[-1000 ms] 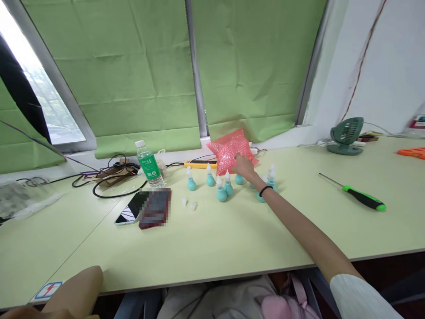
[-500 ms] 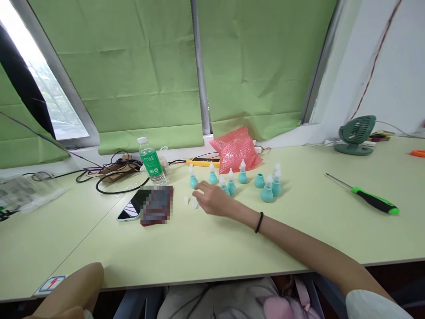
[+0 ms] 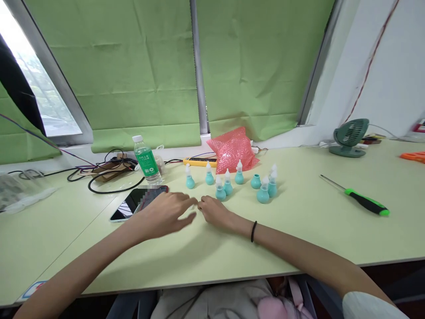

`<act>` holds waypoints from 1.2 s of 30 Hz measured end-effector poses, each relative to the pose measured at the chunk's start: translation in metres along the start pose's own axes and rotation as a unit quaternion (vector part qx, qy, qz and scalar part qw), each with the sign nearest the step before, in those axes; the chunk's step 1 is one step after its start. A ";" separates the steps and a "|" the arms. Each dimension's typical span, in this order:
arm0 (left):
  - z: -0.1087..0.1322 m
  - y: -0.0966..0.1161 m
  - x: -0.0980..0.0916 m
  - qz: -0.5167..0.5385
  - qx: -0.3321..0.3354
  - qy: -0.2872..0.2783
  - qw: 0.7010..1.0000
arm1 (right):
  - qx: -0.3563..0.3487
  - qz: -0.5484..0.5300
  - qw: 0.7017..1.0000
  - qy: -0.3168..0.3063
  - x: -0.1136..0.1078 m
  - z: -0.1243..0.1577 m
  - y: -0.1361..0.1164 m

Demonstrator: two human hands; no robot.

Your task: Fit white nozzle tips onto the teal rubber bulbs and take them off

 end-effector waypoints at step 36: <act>-0.024 0.000 0.027 0.139 0.023 0.056 0.988 | 0.009 -0.323 0.937 0.132 -0.006 0.020 0.018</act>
Point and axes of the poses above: each hand's wrist, its own z-axis away from the middle knuckle, its own x-axis out of the palm, y = z × x, the point moved 6 cm from there along -z, towards the middle knuckle, and after that the axes turned 15 degrees about -y, right-handed, at the moved point
